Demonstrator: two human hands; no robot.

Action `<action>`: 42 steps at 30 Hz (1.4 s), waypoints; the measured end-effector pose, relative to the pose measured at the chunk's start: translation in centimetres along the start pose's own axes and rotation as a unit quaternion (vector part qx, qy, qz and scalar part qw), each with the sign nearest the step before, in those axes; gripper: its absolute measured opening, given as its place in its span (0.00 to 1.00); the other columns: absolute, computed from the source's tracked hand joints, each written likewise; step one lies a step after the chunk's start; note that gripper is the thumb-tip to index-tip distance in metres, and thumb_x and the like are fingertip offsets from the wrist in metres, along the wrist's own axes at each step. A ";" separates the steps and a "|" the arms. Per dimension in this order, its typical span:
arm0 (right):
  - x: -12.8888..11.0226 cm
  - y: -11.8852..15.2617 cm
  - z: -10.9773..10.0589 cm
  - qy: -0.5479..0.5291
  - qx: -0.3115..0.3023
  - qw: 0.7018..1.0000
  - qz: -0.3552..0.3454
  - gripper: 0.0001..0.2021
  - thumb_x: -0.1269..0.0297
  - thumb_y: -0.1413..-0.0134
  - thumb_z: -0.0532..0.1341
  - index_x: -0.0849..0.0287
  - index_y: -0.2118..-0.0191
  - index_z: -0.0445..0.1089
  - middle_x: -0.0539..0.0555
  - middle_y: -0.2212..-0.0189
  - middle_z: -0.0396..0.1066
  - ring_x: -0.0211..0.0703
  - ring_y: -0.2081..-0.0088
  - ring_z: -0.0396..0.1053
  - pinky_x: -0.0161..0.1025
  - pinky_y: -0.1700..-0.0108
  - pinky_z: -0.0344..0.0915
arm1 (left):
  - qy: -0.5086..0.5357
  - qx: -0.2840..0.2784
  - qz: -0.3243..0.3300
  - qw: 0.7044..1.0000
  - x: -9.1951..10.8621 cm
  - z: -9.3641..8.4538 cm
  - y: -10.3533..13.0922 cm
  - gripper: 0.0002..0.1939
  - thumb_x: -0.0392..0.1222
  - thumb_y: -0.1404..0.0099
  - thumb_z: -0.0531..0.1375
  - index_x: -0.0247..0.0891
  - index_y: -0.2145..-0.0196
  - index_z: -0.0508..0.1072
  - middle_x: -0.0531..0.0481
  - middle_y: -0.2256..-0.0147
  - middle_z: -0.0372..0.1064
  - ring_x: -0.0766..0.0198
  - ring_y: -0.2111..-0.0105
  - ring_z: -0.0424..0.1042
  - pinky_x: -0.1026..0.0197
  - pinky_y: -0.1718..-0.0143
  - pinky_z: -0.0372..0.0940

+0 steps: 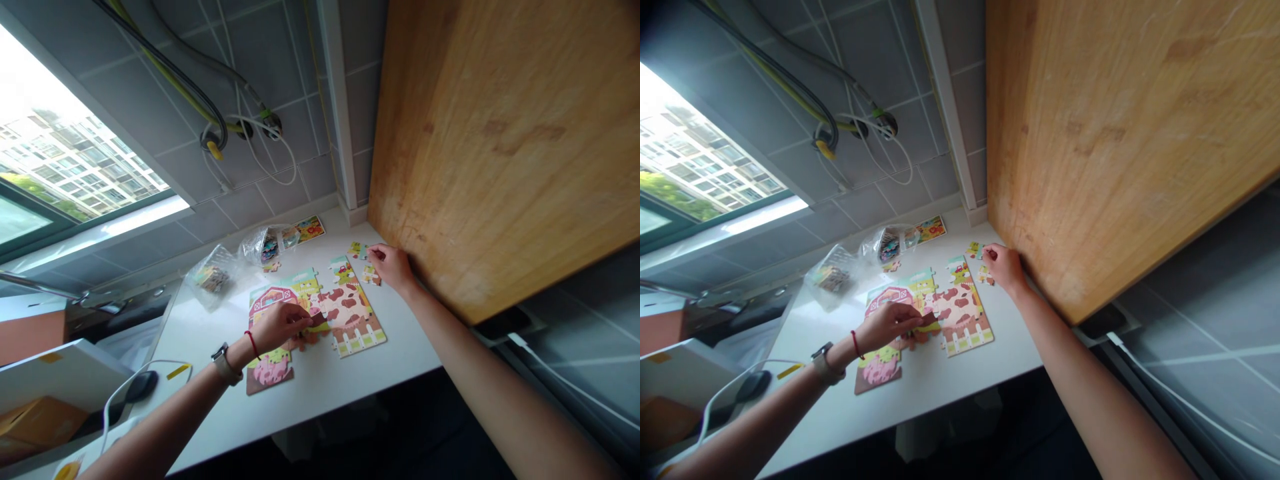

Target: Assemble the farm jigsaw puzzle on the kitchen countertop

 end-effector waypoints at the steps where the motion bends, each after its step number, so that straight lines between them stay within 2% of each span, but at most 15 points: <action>1: 0.0 0.0 0.0 0.001 -0.001 1.000 0.001 0.09 0.63 0.41 0.61 0.58 0.66 0.78 0.55 0.70 0.82 0.46 0.68 0.79 0.37 0.63 0.71 | -0.017 0.002 0.005 1.000 0.2 0.0 -0.1 0.20 0.58 0.33 0.61 0.40 0.63 0.84 0.50 0.71 0.79 0.63 0.73 0.73 0.64 0.72 0.62; 8: 0.1 0.0 0.1 0.002 0.000 1.000 0.003 0.09 0.63 0.41 0.61 0.57 0.65 0.79 0.55 0.69 0.82 0.47 0.67 0.79 0.38 0.60 0.73 | -0.087 0.030 0.024 0.996 0.9 0.7 -0.5 0.15 0.50 0.30 0.60 0.41 0.63 0.84 0.51 0.70 0.80 0.63 0.72 0.75 0.63 0.70 0.62; 14: 0.1 0.0 0.1 -0.003 -0.003 1.000 0.004 0.09 0.63 0.40 0.61 0.57 0.64 0.79 0.55 0.70 0.82 0.46 0.67 0.79 0.37 0.62 0.72 | -0.169 0.130 0.071 0.974 1.4 0.7 -0.1 0.10 0.47 0.30 0.62 0.42 0.66 0.81 0.51 0.68 0.79 0.62 0.71 0.75 0.62 0.70 0.66; 18: 0.2 0.0 0.2 0.000 -0.003 1.000 0.006 0.08 0.63 0.40 0.61 0.57 0.65 0.79 0.55 0.70 0.82 0.46 0.68 0.79 0.38 0.62 0.72 | -0.201 0.178 0.146 0.952 1.2 0.2 0.7 0.16 0.45 0.22 0.54 0.41 0.60 0.81 0.46 0.60 0.78 0.61 0.66 0.77 0.60 0.66 0.71; 20: 0.2 0.0 0.2 0.003 -0.006 1.000 0.006 0.08 0.63 0.40 0.61 0.57 0.65 0.79 0.55 0.70 0.82 0.46 0.68 0.79 0.38 0.62 0.72 | -0.203 0.180 0.189 0.944 0.9 0.0 1.2 0.16 0.43 0.21 0.51 0.41 0.55 0.80 0.44 0.56 0.78 0.60 0.62 0.78 0.58 0.62 0.74; 23: 0.1 0.1 0.2 0.008 -0.009 1.000 0.005 0.08 0.63 0.40 0.61 0.57 0.64 0.79 0.55 0.70 0.82 0.46 0.68 0.79 0.38 0.62 0.72 | -0.221 0.147 0.265 0.927 0.7 0.2 2.4 0.14 0.44 0.22 0.55 0.44 0.47 0.78 0.43 0.49 0.77 0.55 0.52 0.78 0.51 0.51 0.76; 27: 0.2 0.1 0.2 0.019 -0.013 1.000 0.011 0.09 0.62 0.39 0.61 0.57 0.64 0.79 0.55 0.70 0.82 0.47 0.68 0.79 0.38 0.62 0.72 | -0.277 0.108 0.324 0.898 0.4 1.9 4.1 0.16 0.44 0.23 0.57 0.46 0.42 0.75 0.44 0.36 0.68 0.47 0.35 0.67 0.42 0.40 0.71; 29: 0.2 0.0 0.2 0.022 -0.015 1.000 0.011 0.10 0.61 0.39 0.61 0.57 0.64 0.79 0.55 0.70 0.82 0.47 0.68 0.79 0.38 0.63 0.71 | -0.295 0.111 0.330 0.890 0.1 2.8 4.6 0.18 0.42 0.23 0.56 0.43 0.39 0.73 0.43 0.33 0.65 0.45 0.32 0.63 0.40 0.39 0.70; 32: 0.2 0.1 0.2 0.021 -0.018 1.000 0.008 0.09 0.62 0.39 0.61 0.57 0.64 0.79 0.55 0.70 0.82 0.47 0.68 0.79 0.38 0.63 0.71 | -0.297 0.140 0.324 0.887 -0.3 3.8 4.9 0.20 0.39 0.23 0.54 0.44 0.37 0.72 0.43 0.34 0.66 0.45 0.32 0.61 0.39 0.39 0.70; 38: -0.1 0.2 0.1 0.022 -0.021 1.000 0.007 0.09 0.63 0.40 0.61 0.58 0.64 0.79 0.55 0.69 0.82 0.46 0.68 0.79 0.37 0.62 0.71 | -0.249 0.185 0.286 0.907 -0.9 4.0 4.9 0.23 0.36 0.24 0.55 0.52 0.37 0.73 0.44 0.36 0.67 0.46 0.34 0.64 0.39 0.40 0.72; 42: -0.1 0.2 0.1 0.021 -0.024 0.999 0.011 0.09 0.62 0.40 0.61 0.58 0.64 0.79 0.55 0.70 0.82 0.47 0.67 0.79 0.37 0.62 0.71 | -0.218 0.199 0.280 0.913 -0.6 4.2 5.1 0.21 0.35 0.24 0.56 0.52 0.39 0.75 0.43 0.38 0.68 0.48 0.37 0.66 0.41 0.42 0.73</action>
Point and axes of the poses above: each hand's wrist, its own y-axis away from the middle knuckle, its own z-axis out of the palm, x = y × z, the point moved 4 cm from there along -y, towards the middle knuckle
